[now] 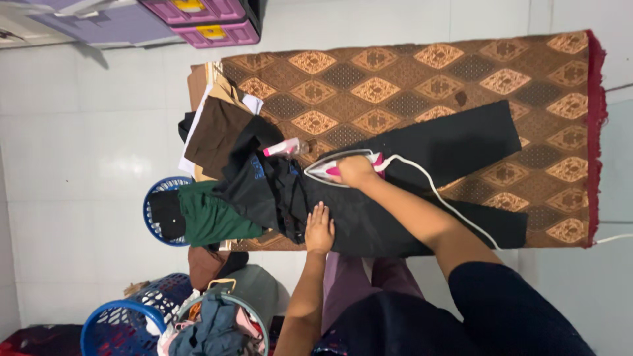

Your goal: The person irons black trousers on a patterned surface using an iron, moving the tool across the legs and pockets, and then folds the trousers by hand.

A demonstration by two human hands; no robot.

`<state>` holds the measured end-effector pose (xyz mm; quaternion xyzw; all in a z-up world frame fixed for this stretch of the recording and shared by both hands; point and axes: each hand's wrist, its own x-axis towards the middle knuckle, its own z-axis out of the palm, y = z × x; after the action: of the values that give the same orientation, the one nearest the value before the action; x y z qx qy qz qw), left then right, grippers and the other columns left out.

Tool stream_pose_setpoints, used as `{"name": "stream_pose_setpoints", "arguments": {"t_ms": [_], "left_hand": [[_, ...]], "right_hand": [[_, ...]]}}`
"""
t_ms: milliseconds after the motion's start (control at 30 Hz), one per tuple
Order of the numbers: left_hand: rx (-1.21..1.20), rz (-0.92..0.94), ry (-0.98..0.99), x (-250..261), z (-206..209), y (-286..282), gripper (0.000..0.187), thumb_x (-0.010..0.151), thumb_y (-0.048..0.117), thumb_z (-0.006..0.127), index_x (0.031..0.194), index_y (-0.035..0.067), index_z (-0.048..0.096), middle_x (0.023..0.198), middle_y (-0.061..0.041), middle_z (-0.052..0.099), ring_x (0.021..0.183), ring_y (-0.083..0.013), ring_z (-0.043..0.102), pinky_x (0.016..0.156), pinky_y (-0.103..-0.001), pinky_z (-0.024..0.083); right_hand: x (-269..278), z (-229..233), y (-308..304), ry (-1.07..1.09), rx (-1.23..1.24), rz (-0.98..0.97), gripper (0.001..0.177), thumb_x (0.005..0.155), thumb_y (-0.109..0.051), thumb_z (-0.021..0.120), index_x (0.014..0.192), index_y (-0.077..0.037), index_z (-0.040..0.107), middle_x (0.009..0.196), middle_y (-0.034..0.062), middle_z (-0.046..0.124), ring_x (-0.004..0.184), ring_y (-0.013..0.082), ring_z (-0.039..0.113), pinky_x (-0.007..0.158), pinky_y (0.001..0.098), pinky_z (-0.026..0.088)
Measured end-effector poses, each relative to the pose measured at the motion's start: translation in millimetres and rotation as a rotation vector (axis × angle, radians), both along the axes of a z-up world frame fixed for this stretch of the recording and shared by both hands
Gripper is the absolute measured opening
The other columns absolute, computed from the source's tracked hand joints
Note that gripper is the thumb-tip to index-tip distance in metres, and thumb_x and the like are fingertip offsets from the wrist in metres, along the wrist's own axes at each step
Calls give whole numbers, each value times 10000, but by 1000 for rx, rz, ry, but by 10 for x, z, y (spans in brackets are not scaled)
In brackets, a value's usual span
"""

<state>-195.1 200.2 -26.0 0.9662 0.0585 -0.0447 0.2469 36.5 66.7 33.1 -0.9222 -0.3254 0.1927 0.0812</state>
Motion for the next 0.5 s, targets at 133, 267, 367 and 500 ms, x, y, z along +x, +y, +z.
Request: {"name": "stream_pose_setpoints", "arguments": {"t_ms": [133, 267, 367, 500], "left_hand": [[-23, 36, 36, 78, 59, -10, 448, 947, 214, 612, 1359, 40, 596, 1538, -136, 502, 1432, -300, 452, 1192, -467, 320], [-11, 61, 19, 57, 56, -28, 435, 947, 203, 608, 1344, 27, 596, 1519, -132, 533, 1421, -296, 478, 1191, -467, 340], [-13, 79, 3, 95, 83, -30, 440, 945, 192, 599, 1350, 20, 580, 1497, -133, 560, 1406, -299, 498, 1182, -465, 353], [-37, 128, 41, 91, 105, -74, 543, 950, 181, 585, 1449, -17, 510, 1419, -199, 583, 1354, -322, 525, 1177, -475, 353]], "right_hand": [[35, 187, -94, 107, -101, 89, 553, 817, -606, 717, 831, -55, 774, 839, 179, 752, 775, 347, 751, 701, 456, 600], [-100, 254, -352, 156, -147, 152, 536, 801, -605, 728, 835, -73, 786, 872, 174, 756, 817, 348, 749, 735, 461, 599], [-131, 312, -542, 184, -191, 166, 515, 799, -586, 730, 854, -77, 786, 898, 174, 759, 848, 348, 750, 757, 464, 600], [-191, 462, -887, 234, -203, 161, 511, 811, -580, 719, 875, -79, 794, 926, 170, 766, 889, 346, 750, 806, 462, 591]]}}
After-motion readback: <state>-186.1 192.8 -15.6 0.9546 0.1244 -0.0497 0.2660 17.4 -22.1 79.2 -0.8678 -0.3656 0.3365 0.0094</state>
